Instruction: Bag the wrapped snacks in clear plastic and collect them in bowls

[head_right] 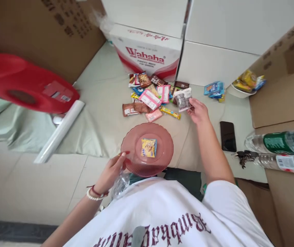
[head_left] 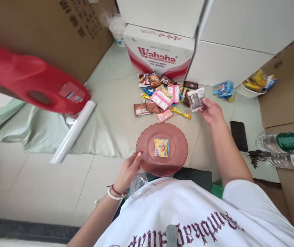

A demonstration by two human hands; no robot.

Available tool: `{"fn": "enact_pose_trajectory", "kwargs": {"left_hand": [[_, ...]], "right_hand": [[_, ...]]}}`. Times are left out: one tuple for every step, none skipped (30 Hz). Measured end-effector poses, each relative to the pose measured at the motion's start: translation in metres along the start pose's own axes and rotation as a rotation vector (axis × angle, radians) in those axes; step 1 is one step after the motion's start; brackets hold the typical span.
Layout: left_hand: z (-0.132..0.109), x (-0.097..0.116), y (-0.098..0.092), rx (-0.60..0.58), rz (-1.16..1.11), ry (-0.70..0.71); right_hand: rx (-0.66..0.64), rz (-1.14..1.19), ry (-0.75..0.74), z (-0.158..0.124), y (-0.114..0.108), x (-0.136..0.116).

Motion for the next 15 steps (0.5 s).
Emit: {"fn": "enact_pose_trajectory", "kwargs": {"left_hand": [[0.0, 0.0, 0.003, -0.026, -0.013, -0.004], [0.001, -0.001, 0.005, -0.046, -0.019, -0.006], [0.001, -0.001, 0.007, -0.063, -0.015, -0.007], [0.001, -0.002, 0.009, -0.075, -0.002, -0.006], [0.001, -0.002, 0.01, -0.078, 0.018, -0.002], [0.001, -0.003, 0.011, -0.073, 0.039, 0.003], [0.0, -0.002, 0.011, -0.064, 0.056, 0.011], [0.0, -0.002, 0.011, -0.055, 0.065, 0.02], [-0.001, -0.001, 0.011, -0.049, 0.069, 0.028], [-0.002, 0.0, 0.011, -0.042, 0.071, 0.033], [-0.003, 0.001, 0.011, -0.039, 0.074, 0.034], [-0.004, 0.002, 0.011, -0.037, 0.079, 0.032], [-0.004, 0.003, 0.011, -0.035, 0.087, 0.026], [-0.005, 0.003, 0.011, -0.034, 0.093, 0.018], [-0.005, 0.003, 0.01, -0.033, 0.095, 0.007]], "right_hand": [[-0.163, -0.02, 0.019, -0.021, 0.017, -0.001], [-0.339, -0.097, 0.04, -0.044, 0.036, -0.001], [-0.526, -0.227, 0.053, -0.07, 0.056, -0.001], [-0.723, -0.385, 0.049, -0.098, 0.075, 0.001], [-0.916, -0.553, 0.025, -0.125, 0.092, 0.006], [-1.095, -0.718, -0.017, -0.151, 0.107, 0.013], [-1.248, -0.876, -0.068, -0.174, 0.118, 0.022], [-1.368, -1.027, -0.118, -0.191, 0.127, 0.035], [-1.456, -1.18, -0.158, -0.203, 0.132, 0.051], [-1.516, -1.335, -0.187, -0.21, 0.136, 0.069], [-1.553, -1.476, -0.206, -0.214, 0.138, 0.087], [-1.572, -1.592, -0.218, -0.216, 0.14, 0.103], [-1.574, -1.65, -0.237, -0.216, 0.144, 0.116], [-1.554, -1.652, -0.26, -0.216, 0.149, 0.125], [-1.53, -1.625, -0.299, -0.217, 0.155, 0.129]]}}
Point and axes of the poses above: each hand's wrist, its own z-axis towards the middle knuckle, its own y-axis out of the palm, x = y × z, the point moved 10 cm from there along z, towards the middle knuckle, and after that the axes turned 12 degrees about z, right-handed, at the moved point
